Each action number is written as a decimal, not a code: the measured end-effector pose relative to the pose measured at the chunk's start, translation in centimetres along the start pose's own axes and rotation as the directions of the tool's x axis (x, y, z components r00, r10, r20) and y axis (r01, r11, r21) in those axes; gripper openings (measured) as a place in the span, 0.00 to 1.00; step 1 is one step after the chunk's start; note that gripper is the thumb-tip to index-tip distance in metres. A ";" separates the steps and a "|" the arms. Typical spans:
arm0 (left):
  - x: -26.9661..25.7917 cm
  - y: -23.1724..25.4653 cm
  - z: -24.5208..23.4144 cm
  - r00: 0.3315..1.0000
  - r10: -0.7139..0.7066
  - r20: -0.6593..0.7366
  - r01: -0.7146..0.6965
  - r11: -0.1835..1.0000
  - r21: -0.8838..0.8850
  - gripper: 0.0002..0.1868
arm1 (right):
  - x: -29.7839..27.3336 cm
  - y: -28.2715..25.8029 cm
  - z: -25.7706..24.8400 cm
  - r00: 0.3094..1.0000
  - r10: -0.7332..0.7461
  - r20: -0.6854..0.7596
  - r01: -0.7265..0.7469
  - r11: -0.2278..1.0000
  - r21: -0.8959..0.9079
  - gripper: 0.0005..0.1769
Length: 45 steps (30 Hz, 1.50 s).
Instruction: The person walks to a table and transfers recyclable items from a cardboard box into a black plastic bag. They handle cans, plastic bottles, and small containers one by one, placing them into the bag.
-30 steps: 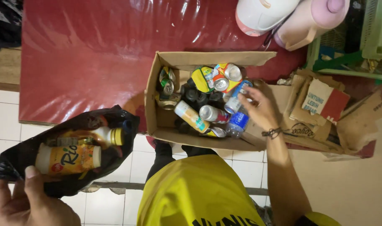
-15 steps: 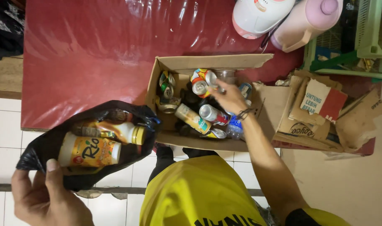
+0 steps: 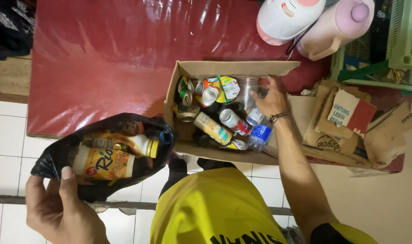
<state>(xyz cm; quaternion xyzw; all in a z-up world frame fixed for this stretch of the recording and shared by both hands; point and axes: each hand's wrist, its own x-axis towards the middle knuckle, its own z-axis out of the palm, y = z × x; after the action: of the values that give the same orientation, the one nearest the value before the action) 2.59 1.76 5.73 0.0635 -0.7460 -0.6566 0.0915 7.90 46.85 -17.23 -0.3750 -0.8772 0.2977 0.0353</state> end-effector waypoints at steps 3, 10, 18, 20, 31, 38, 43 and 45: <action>0.2 -0.1 -0.1 1.000 0.016 0.018 -0.015 1.000 -0.022 0.13 | 0.0 -0.2 0.6 0.992 0.080 0.096 -0.068 0.990 -0.123 0.36; 0.3 0.0 0.1 0.999 0.034 0.037 -0.031 0.998 -0.060 0.12 | -1.1 0.4 1.6 0.915 -0.367 -0.166 0.315 0.909 -0.273 0.27; 0.3 -0.1 -0.3 0.998 0.039 0.045 -0.037 0.998 -0.043 0.12 | -0.8 0.6 1.3 0.989 -0.133 -0.072 0.133 0.991 -0.003 0.52; 0.3 -0.1 -0.1 0.998 0.037 0.045 -0.035 0.999 -0.036 0.12 | -1.0 0.3 0.4 0.988 -0.148 0.052 0.153 0.981 -0.122 0.49; 0.7 -0.4 -0.8 0.998 0.032 0.046 -0.029 0.998 -0.061 0.13 | -4.3 -0.4 -1.9 0.986 -0.062 0.152 0.089 0.980 -0.180 0.39; 0.9 -2.7 -2.2 1.000 0.001 0.001 -0.001 1.000 -0.010 0.14 | -6.3 2.1 -2.8 0.979 -0.204 -0.022 0.203 0.979 -0.017 0.41; 1.2 -1.2 -1.1 0.996 -0.054 0.066 0.056 0.998 -0.032 0.15 | -6.9 2.0 -3.4 0.992 -0.127 -0.010 0.125 0.962 0.241 0.37; 1.4 -0.3 -0.8 0.994 -0.076 0.082 0.079 0.996 -0.036 0.16 | -8.5 0.3 -5.0 0.982 -0.186 -0.040 0.189 0.928 0.320 0.36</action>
<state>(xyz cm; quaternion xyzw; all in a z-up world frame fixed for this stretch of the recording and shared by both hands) 1.39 0.63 5.56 0.0642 -0.7331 -0.6761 0.0367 15.57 43.72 -11.95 -0.2802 -0.8482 0.4308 0.1283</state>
